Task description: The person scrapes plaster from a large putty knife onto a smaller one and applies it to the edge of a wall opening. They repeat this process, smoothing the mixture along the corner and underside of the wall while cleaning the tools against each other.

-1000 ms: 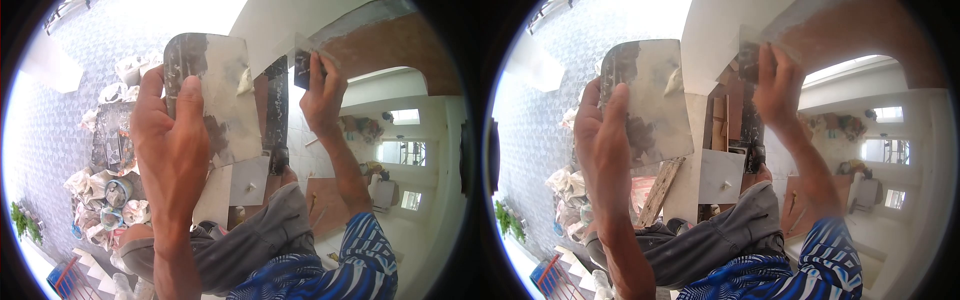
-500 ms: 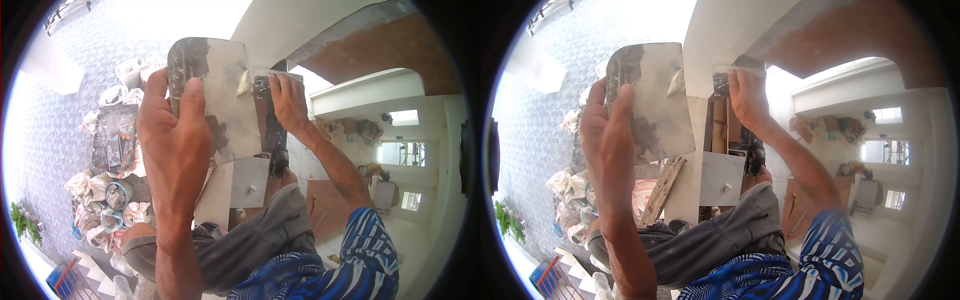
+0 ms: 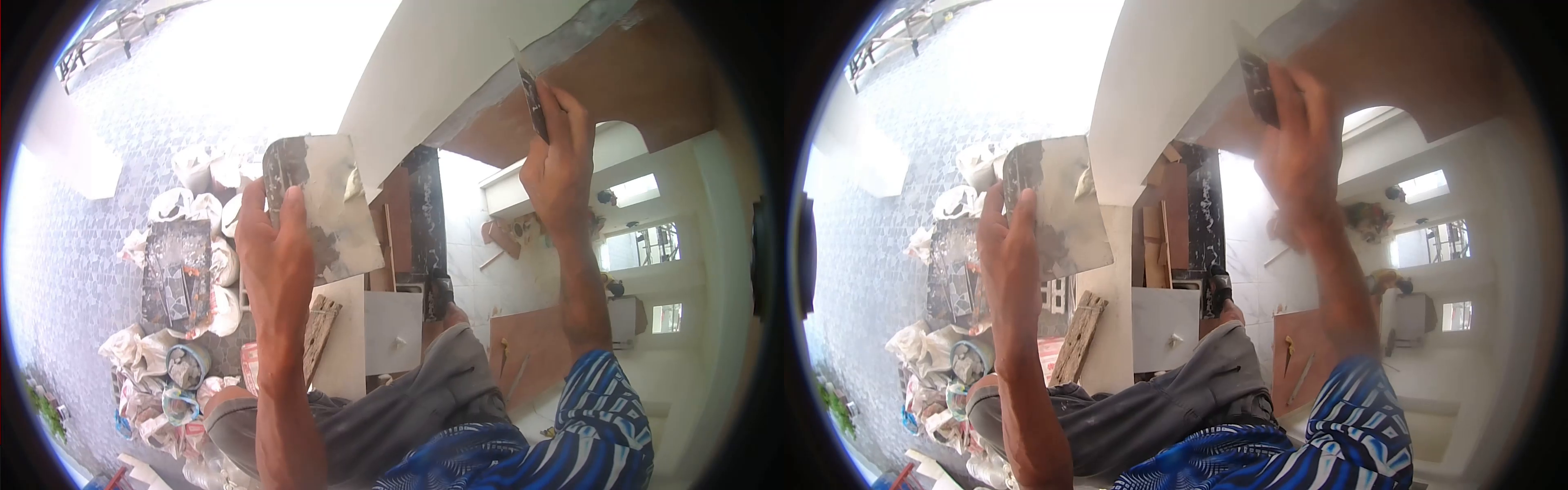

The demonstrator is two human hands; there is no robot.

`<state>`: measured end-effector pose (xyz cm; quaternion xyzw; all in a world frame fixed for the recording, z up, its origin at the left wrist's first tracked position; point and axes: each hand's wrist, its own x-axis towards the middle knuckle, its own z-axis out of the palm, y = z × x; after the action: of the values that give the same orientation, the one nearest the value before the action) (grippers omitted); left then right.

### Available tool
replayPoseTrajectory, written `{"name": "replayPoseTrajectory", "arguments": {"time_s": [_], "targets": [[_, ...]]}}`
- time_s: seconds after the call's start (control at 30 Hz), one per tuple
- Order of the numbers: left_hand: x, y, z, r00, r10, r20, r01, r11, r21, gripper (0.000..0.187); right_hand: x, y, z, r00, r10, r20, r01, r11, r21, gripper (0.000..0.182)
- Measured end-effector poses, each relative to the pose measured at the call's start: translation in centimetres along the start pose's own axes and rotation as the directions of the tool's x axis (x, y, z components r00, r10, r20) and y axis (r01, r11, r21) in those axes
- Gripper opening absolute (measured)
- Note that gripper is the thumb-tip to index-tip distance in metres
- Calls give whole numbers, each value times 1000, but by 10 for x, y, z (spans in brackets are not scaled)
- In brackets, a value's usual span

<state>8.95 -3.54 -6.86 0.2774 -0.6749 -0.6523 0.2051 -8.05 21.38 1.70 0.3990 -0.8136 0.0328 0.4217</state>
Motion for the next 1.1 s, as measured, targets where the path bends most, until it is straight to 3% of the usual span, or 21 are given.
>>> {"name": "replayPoseTrajectory", "arguments": {"time_s": [0.07, 0.1, 0.23, 0.33, 0.37, 0.47, 0.57, 0.67, 0.7, 0.8, 0.83, 0.93, 0.97, 1.07, 1.1], "targets": [[3, 8, 5, 997, -74, 14, 75, 997, -35, 41, 16, 20, -5, 998, -36, -47, 34, 998, -49, 60], [10, -4, 9, 999, 12, -42, -10, 999, 44, 47, 26, 27, -12, 998, -7, -56, 4, 999, -53, 57], [11, -21, 10, 999, -11, -37, 11, 1000, 2, 53, 64, 48, -51, 992, 40, -119, -48, 997, -58, 49], [15, -34, 9, 996, 84, 11, -82, 989, -125, 49, 87, 61, -70, 987, 20, -156, -28, 998, -48, 40], [14, -36, 9, 998, 57, -31, -59, 996, -71, 42, 92, 62, -76, 986, 15, -163, -21, 999, -38, 36], [14, -34, 7, 995, 96, 24, -91, 982, -166, 47, 99, 63, -87, 986, 135, -93, -130, 990, 55, 27], [9, -24, 4, 998, -2, 69, 20, 968, -252, 36, 101, 57, -103, 821, 529, 213, -570, 763, 305, 23], [6, -20, 7, 996, -49, 74, 74, 920, -385, 33, 97, 39, -109, 823, 490, 288, -566, 652, 505, 23], [9, -22, 8, 995, -29, 93, 64, 915, -399, 33, 91, 32, -107, 794, 472, 382, -602, 529, 597, 23], [8, -26, 7, 990, -41, 136, 92, 913, -398, 31, 74, -1, -107, 812, 277, 514, -541, 690, 482, 23], [9, -26, 8, 987, -46, 154, 104, 914, -391, 31, 66, -7, -103, 870, 130, 476, -379, 794, 475, 24], [12, -22, 19, 990, 3, 143, 63, 891, -450, 30, 69, -25, -100, 875, -60, 481, -181, 880, 440, 36], [11, -25, 19, 992, 9, 126, 47, 899, -436, 30, 66, -18, -93, 937, -76, 342, -54, 934, 354, 41], [14, -24, 21, 989, 16, 150, 53, 892, -450, 30, 72, 6, -84, 997, -49, 64, 45, 998, 50, 41], [14, -24, 19, 986, 12, 164, 66, 885, -461, 29, 74, 13, -82, 994, -103, 23, 102, 994, 48, 38]]}}
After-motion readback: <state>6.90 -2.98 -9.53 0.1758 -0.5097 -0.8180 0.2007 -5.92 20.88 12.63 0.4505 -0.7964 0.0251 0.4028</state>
